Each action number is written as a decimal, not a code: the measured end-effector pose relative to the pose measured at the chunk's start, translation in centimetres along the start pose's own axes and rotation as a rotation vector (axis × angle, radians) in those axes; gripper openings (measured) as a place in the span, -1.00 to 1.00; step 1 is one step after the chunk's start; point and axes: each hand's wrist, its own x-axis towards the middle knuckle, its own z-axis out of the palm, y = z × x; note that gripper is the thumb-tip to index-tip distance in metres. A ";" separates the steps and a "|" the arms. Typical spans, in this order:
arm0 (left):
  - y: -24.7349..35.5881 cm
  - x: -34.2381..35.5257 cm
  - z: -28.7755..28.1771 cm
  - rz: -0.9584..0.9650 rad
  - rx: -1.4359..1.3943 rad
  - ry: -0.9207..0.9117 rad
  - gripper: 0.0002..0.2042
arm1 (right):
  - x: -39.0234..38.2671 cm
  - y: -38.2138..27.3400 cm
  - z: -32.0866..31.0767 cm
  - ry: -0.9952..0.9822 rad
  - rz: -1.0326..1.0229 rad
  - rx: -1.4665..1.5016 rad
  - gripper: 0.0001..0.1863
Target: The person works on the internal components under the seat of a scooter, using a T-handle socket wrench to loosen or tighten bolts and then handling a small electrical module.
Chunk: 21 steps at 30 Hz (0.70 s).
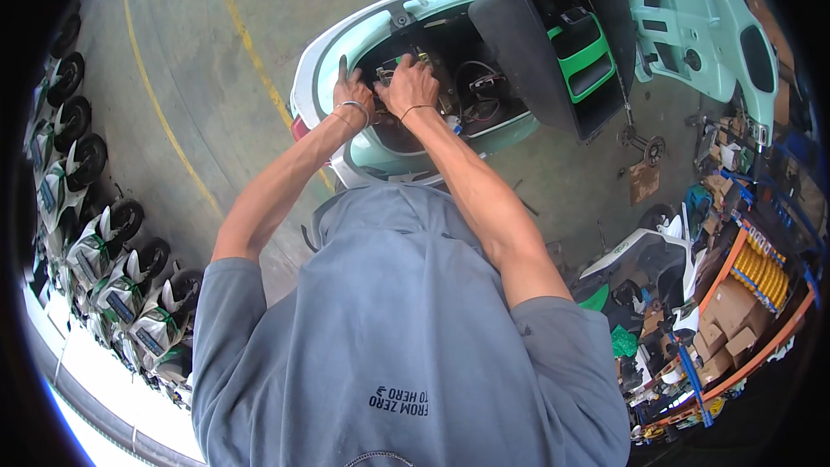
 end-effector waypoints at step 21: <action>0.5 0.3 1.7 -0.068 -0.097 0.118 -0.24 | 1.1 -0.5 -0.5 -0.092 -0.079 0.094 -0.40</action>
